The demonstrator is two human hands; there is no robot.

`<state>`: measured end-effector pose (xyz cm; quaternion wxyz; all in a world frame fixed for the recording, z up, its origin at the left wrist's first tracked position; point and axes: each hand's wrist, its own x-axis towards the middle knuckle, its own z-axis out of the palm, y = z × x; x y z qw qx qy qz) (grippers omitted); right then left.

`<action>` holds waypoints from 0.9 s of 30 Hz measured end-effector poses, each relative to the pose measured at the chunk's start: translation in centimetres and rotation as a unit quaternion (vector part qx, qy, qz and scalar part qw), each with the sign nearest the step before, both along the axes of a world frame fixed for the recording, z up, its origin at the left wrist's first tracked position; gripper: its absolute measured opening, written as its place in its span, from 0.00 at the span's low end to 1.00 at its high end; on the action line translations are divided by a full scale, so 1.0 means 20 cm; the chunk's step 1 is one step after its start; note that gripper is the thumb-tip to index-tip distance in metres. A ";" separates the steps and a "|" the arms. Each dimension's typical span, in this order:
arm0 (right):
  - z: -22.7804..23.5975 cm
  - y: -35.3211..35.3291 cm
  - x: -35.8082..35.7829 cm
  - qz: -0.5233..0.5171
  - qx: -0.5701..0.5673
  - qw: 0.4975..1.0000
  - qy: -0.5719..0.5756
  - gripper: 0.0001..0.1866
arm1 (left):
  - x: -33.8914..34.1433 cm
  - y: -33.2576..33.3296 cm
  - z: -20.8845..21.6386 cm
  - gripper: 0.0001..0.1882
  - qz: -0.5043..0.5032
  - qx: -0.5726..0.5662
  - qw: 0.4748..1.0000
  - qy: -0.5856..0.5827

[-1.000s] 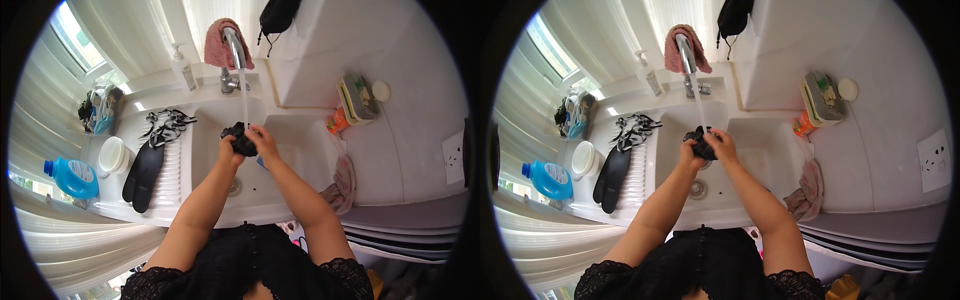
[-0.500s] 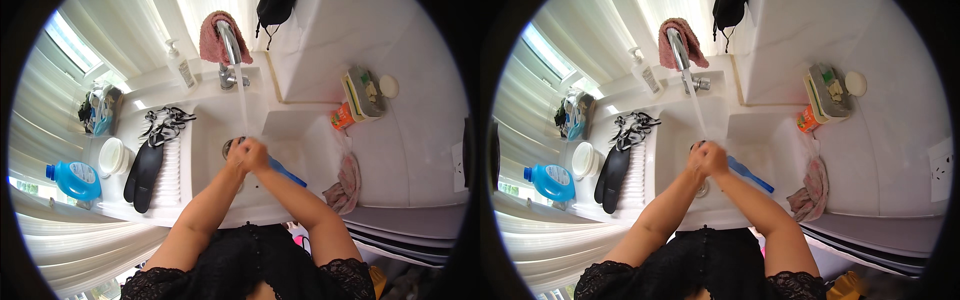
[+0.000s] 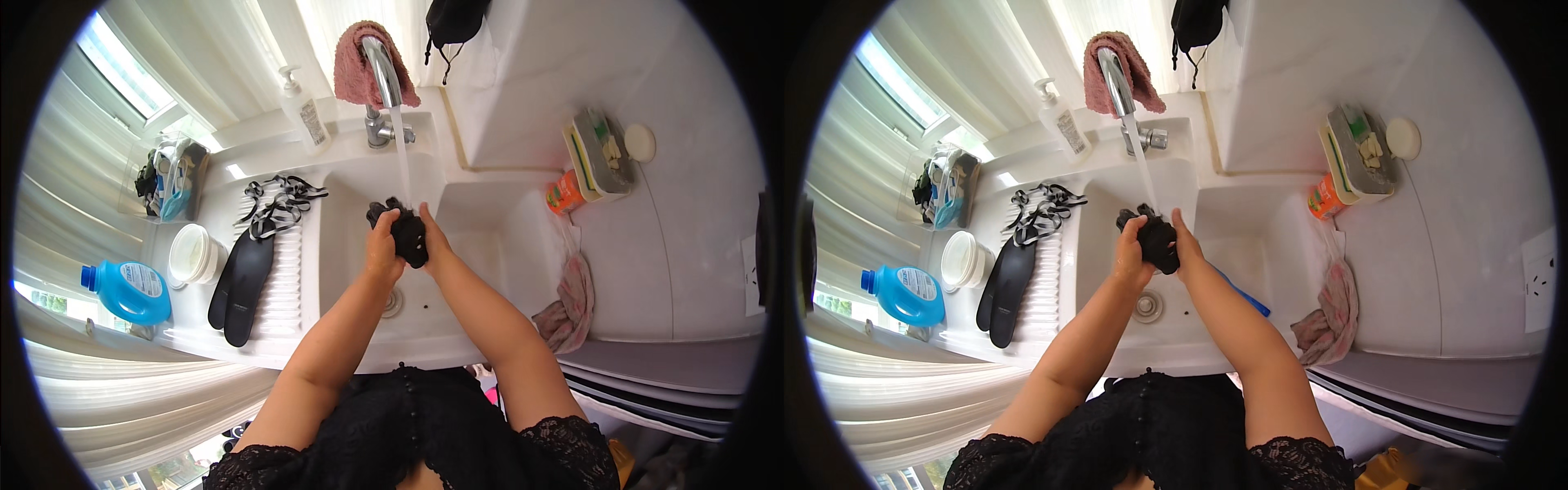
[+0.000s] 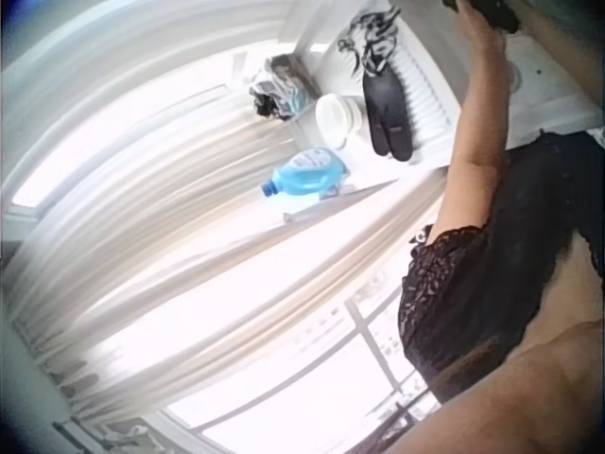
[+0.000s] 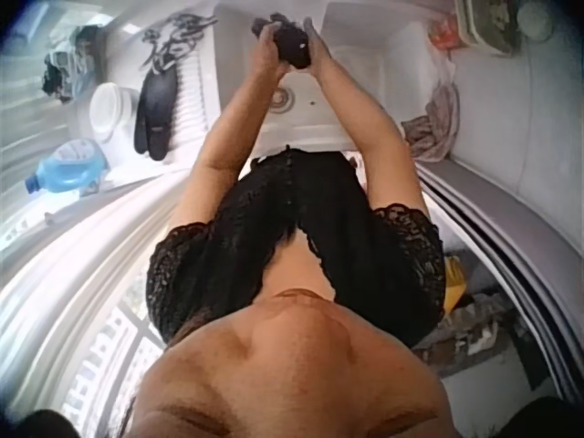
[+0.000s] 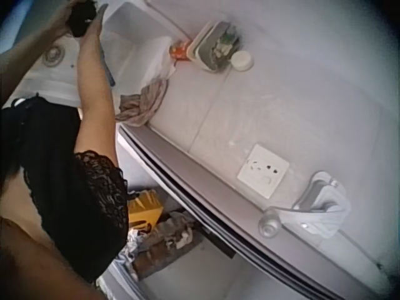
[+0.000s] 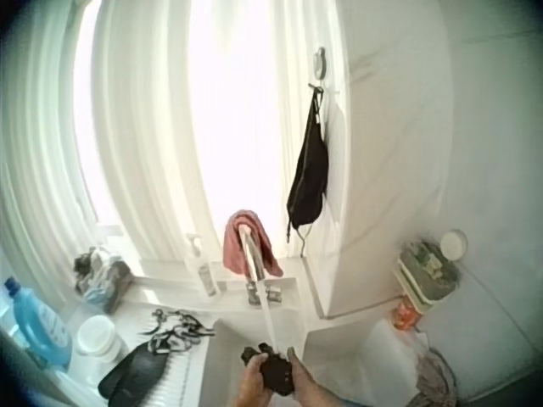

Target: The person scrubs a black sneaker with a blue brush under running water, rinses it, and places it on a windowsill to dry. Then the person washes a black sock by hand under the tap and wrings it out.

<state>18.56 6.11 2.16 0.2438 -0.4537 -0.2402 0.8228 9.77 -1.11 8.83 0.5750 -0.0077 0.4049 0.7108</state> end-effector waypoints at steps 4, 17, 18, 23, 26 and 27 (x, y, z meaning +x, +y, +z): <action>0.32 -0.11 0.02 0.075 -0.107 0.970 0.205 0.29 | -0.07 -0.02 0.07 0.14 0.032 0.070 0.988 0.133; 0.37 -0.18 -0.08 0.037 -0.118 0.982 0.145 0.29 | -0.13 -0.08 -0.03 0.13 0.017 0.137 0.990 0.003; 0.38 -0.19 -0.07 0.035 -0.155 0.961 0.225 0.28 | -0.13 -0.07 -0.03 0.13 0.005 0.144 0.989 0.013; 0.25 -0.02 -0.14 -0.137 0.100 0.976 0.139 0.17 | -0.23 -0.11 -0.14 0.15 0.101 0.045 0.992 0.062; 0.29 0.04 -0.16 -0.156 0.214 0.961 0.075 0.12 | -0.26 -0.12 -0.22 0.20 0.038 -0.165 0.983 -0.077; 0.32 0.02 -0.17 -0.142 0.243 0.957 0.064 0.12 | -0.23 -0.13 -0.16 0.24 -0.019 -0.113 0.975 -0.189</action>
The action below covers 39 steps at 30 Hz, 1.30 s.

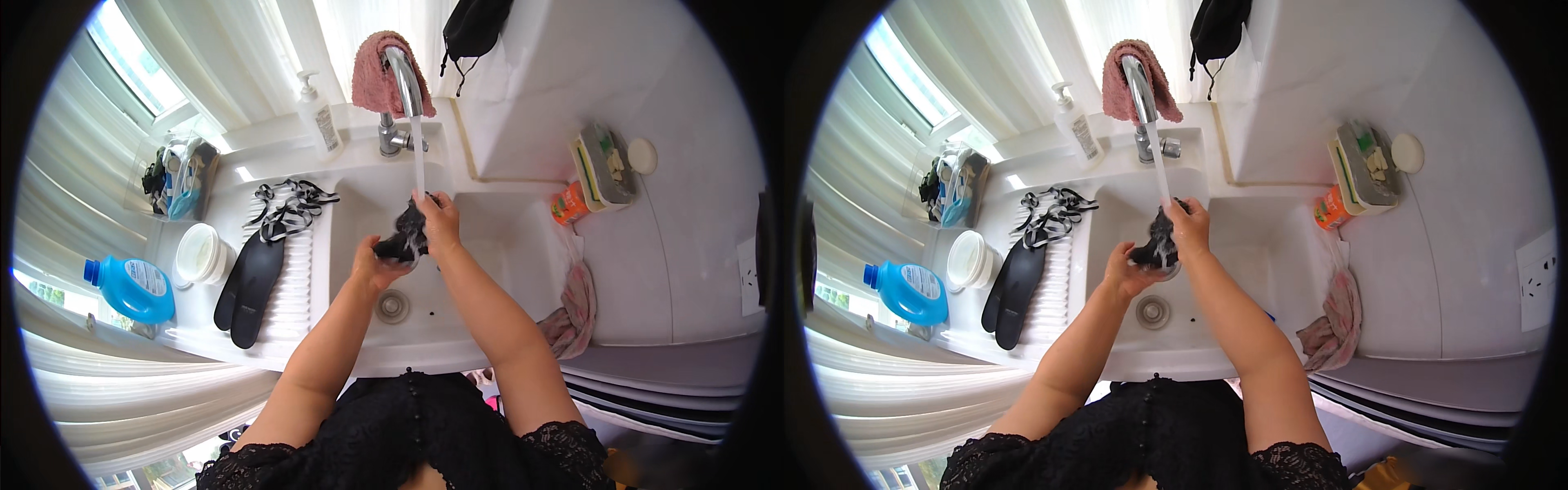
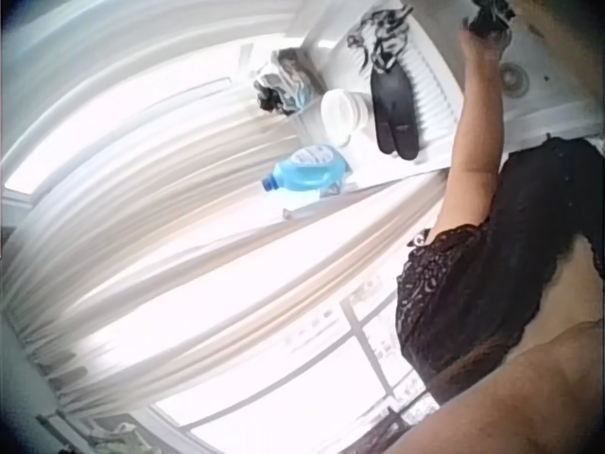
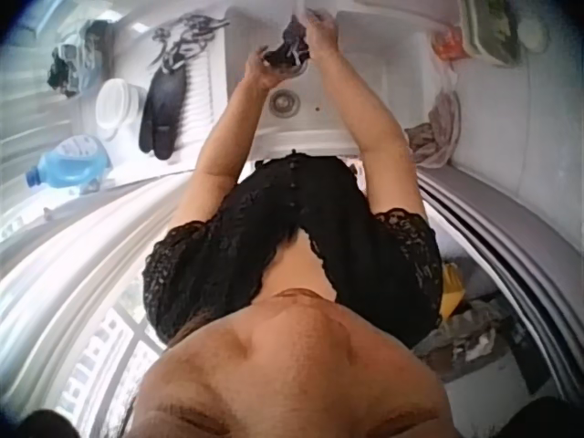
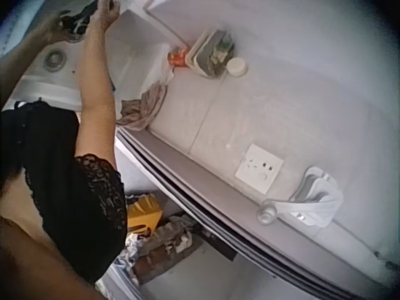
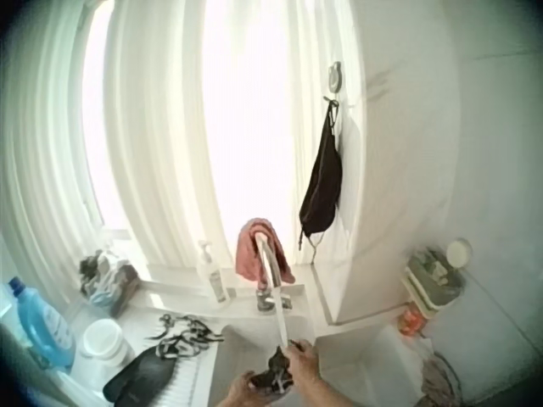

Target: The person scrubs a black sneaker with a blue brush under running water, rinses it, and places it on a windowsill to dry. Then the person washes a black sock by hand under the tap and wrings it out.

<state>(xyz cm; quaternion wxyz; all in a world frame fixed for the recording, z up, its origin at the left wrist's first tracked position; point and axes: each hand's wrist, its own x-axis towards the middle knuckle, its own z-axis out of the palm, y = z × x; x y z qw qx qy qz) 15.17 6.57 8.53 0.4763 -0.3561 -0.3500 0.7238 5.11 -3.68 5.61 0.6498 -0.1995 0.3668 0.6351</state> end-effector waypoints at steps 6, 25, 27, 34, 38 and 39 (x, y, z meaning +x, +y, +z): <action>0.19 -0.12 0.07 0.140 0.256 0.902 -0.319 0.17 | 0.12 0.06 0.13 0.30 -0.108 0.206 0.970 -0.071; -0.15 -0.10 0.10 -0.086 0.267 0.839 -0.467 0.13 | 0.27 0.16 -0.01 0.14 -0.023 0.156 0.987 0.011; -0.17 -0.17 0.06 -0.082 0.435 0.819 -0.365 0.13 | 0.20 0.17 -0.15 0.14 0.009 0.214 0.973 -0.084; -0.14 -0.03 0.07 0.021 0.074 0.956 -0.284 0.14 | 0.24 0.14 0.00 0.16 0.002 0.095 0.993 0.066; -0.04 -0.01 0.12 0.234 -0.035 0.960 -0.151 0.14 | 0.16 0.09 0.18 0.24 -0.154 0.090 0.980 0.092; -0.03 -0.01 0.13 0.237 -0.005 0.960 -0.147 0.14 | 0.14 0.07 0.22 0.25 -0.199 0.102 0.971 0.087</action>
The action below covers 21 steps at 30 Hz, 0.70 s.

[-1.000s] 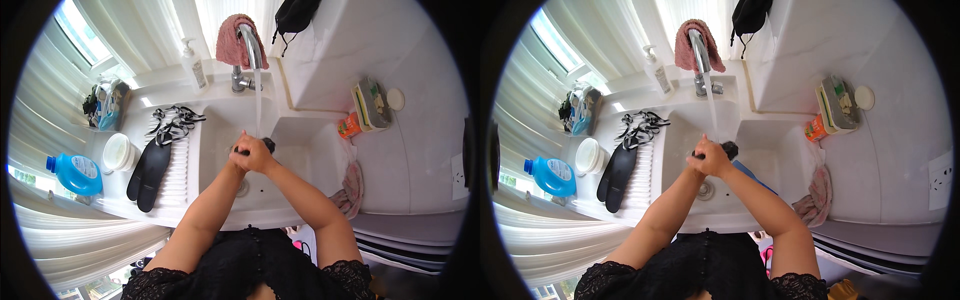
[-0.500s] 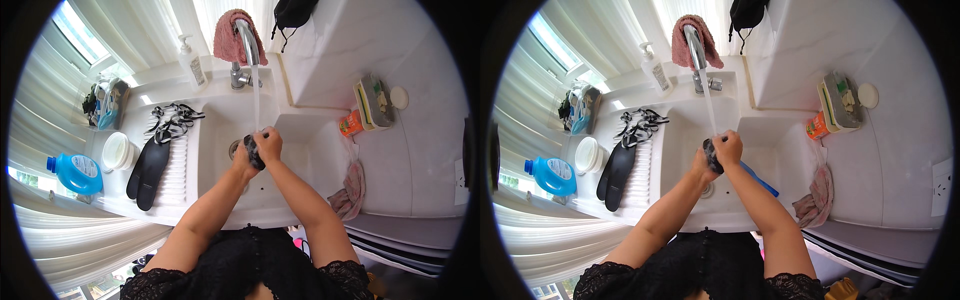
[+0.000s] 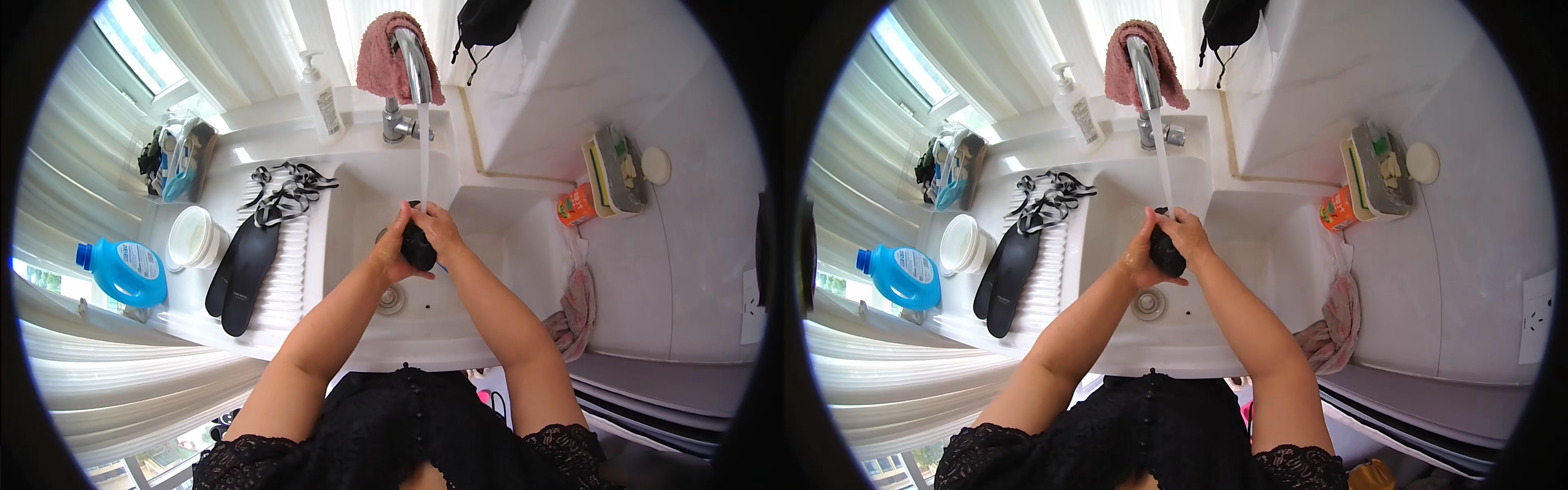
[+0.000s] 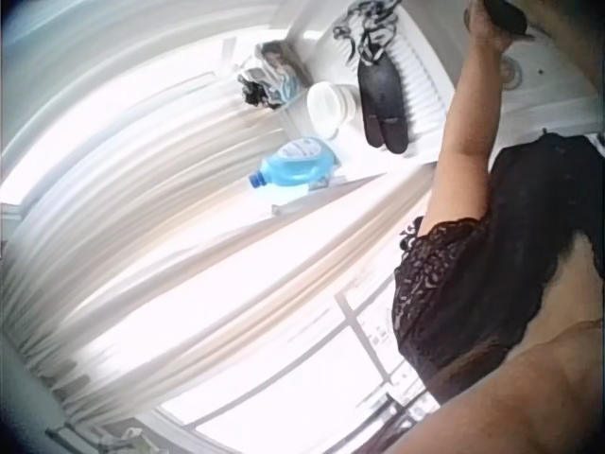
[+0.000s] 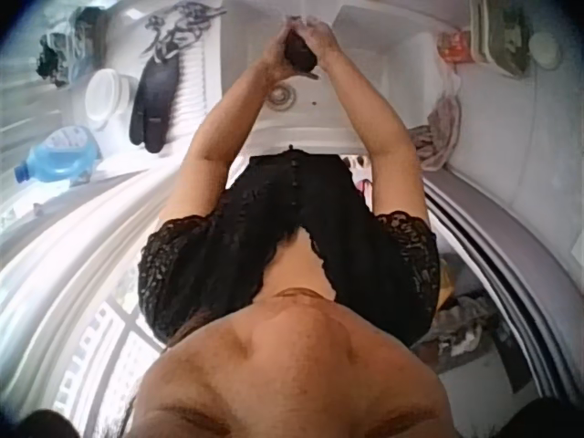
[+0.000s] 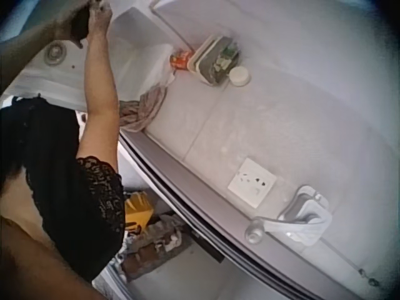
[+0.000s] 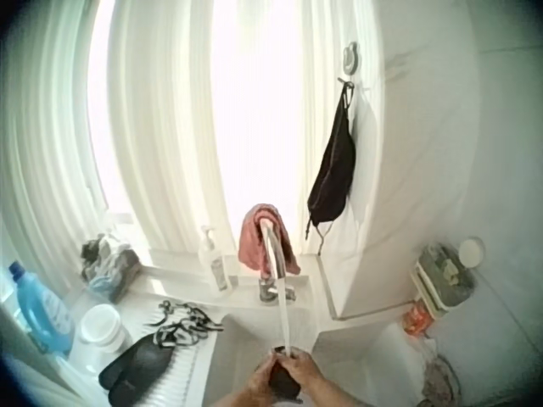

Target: The person scrubs a black sneaker with a blue brush under running water, rinses it, and places it on a windowsill to dry. Then the person washes a black sock by hand under the tap and wrings it out.

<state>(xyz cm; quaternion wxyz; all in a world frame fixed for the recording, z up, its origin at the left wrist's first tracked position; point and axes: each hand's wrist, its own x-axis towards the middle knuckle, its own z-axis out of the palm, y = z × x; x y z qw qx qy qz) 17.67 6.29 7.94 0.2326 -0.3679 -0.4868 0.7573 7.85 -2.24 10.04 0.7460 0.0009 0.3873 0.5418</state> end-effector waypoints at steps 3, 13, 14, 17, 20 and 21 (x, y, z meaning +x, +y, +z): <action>0.04 0.00 0.01 0.035 0.061 0.996 0.051 0.15 | -0.04 -0.02 0.02 0.25 -0.110 0.067 0.991 -0.035; 0.23 0.02 -0.03 0.013 0.173 0.982 -0.079 0.12 | -0.06 0.07 0.10 0.12 -0.254 0.033 0.954 0.153; 0.25 0.01 -0.04 -0.005 0.188 0.977 -0.101 0.12 | -0.05 0.07 0.12 0.12 -0.253 0.020 0.945 0.206; 0.15 0.07 -0.04 0.014 0.236 0.971 -0.035 0.14 | -0.01 0.07 0.13 0.13 -0.238 0.009 0.920 0.311; 0.19 0.04 -0.06 0.021 0.256 0.963 -0.082 0.12 | 0.01 0.05 0.09 0.13 -0.200 0.038 0.894 0.399; 0.18 0.04 -0.06 0.029 0.256 0.962 -0.090 0.11 | 0.01 0.05 0.05 0.13 -0.184 0.052 0.883 0.429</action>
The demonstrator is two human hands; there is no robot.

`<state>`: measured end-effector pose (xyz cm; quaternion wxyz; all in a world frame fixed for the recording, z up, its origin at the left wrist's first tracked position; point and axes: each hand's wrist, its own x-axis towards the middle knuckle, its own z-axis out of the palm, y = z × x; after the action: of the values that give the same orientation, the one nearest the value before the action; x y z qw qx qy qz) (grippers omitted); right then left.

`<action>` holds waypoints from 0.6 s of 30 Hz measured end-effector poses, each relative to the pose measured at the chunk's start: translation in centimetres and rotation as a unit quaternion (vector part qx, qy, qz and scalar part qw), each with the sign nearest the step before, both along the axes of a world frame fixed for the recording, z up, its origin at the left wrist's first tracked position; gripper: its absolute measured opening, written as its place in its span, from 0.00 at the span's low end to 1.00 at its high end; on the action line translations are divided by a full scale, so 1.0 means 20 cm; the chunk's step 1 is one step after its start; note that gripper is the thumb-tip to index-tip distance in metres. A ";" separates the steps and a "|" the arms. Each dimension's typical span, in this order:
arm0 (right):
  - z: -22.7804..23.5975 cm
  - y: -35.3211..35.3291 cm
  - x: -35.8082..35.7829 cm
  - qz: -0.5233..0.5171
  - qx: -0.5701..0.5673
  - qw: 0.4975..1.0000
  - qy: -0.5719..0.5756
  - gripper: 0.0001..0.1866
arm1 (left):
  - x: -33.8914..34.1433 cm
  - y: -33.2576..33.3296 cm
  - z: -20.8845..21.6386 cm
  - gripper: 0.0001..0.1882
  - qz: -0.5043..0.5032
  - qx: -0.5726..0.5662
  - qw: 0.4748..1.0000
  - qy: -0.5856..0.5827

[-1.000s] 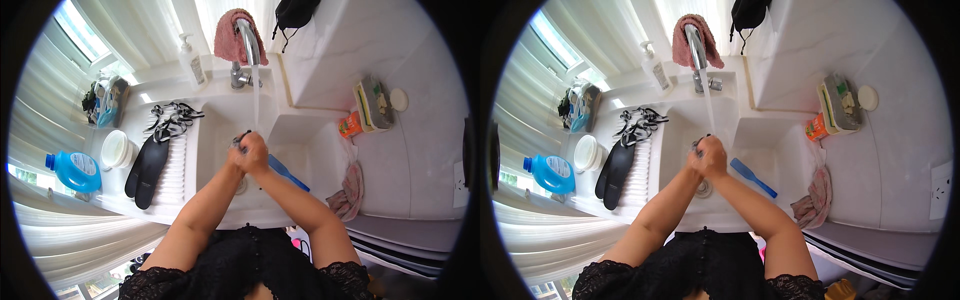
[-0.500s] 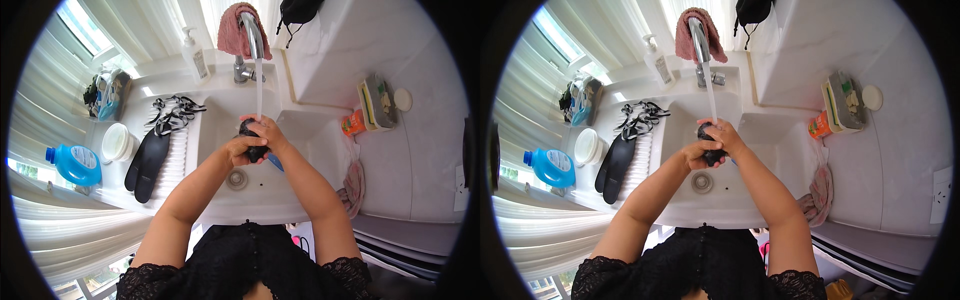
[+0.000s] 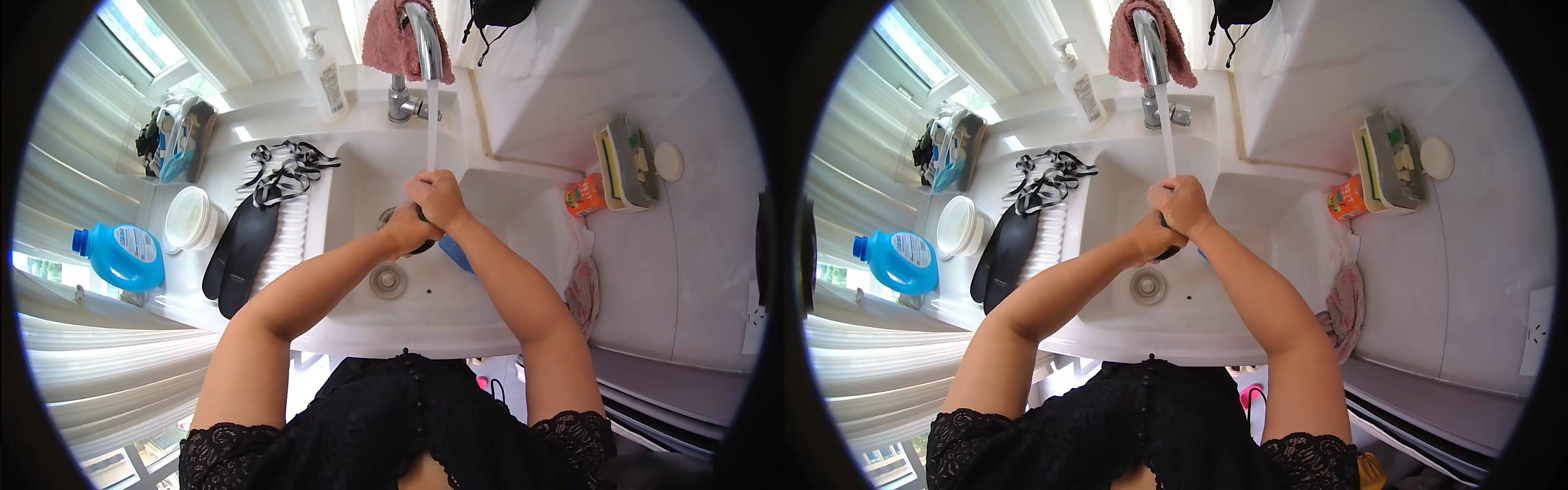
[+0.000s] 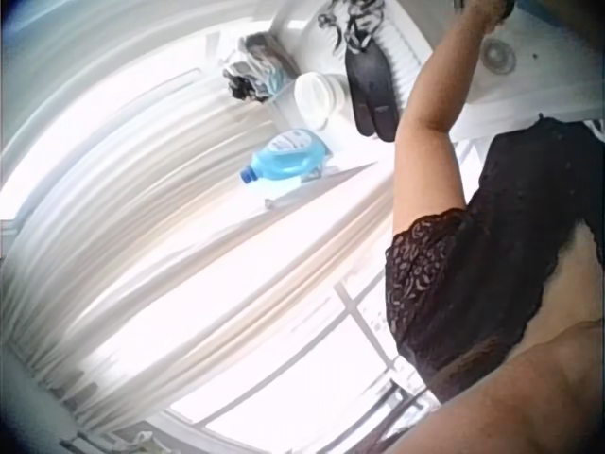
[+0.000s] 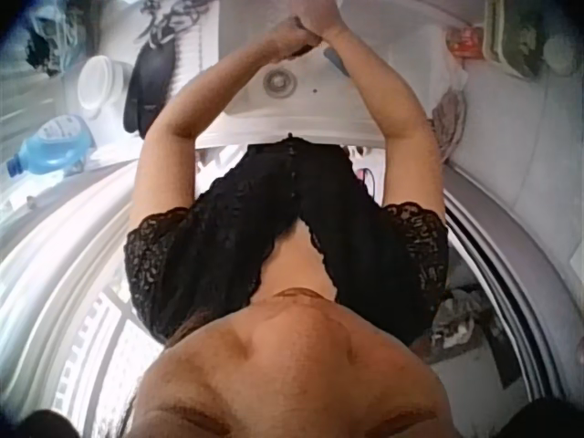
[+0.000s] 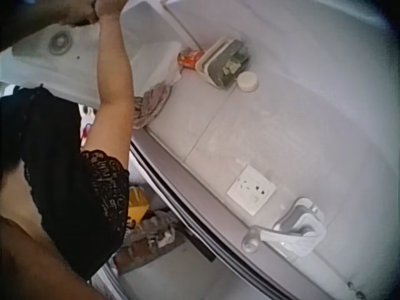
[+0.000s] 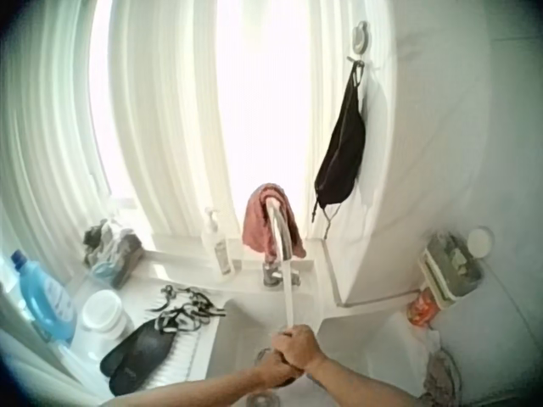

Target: The person scrubs a black sneaker with a blue brush under running water, rinses it, and places it on a windowsill to dry. Then the person washes a black sock by hand under the tap and wrings it out.

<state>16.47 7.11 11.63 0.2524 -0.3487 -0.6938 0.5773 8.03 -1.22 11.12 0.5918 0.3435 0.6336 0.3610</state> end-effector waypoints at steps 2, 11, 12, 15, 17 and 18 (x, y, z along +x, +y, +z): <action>0.00 -0.01 -0.01 0.015 0.001 1.000 -0.021 0.12 | 0.00 0.00 -0.20 0.15 0.016 0.133 0.990 0.049; -0.22 0.11 0.07 -0.136 -0.451 0.844 0.254 0.15 | 0.00 -0.06 -0.10 0.34 0.057 0.045 0.994 0.082; -0.25 0.11 0.09 -0.144 -0.435 0.860 0.227 0.27 | -0.01 -0.09 -0.17 0.36 0.099 0.090 0.989 0.058; -0.08 -0.03 0.14 -0.061 -0.495 0.858 0.122 0.29 | -0.08 -0.14 -0.18 0.40 0.113 0.162 0.979 0.047; 0.00 -0.10 0.15 -0.027 -0.476 0.876 0.068 0.31 | -0.11 -0.16 -0.20 0.40 0.076 0.190 0.976 0.073; -0.03 -0.09 0.16 -0.018 -0.463 0.884 0.066 0.30 | -0.07 -0.16 -0.11 0.33 0.103 0.180 0.978 0.008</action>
<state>19.74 5.21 10.95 0.1181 -0.3996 -0.3228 0.8498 6.61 -4.51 9.00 0.4748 0.3801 0.5949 0.5255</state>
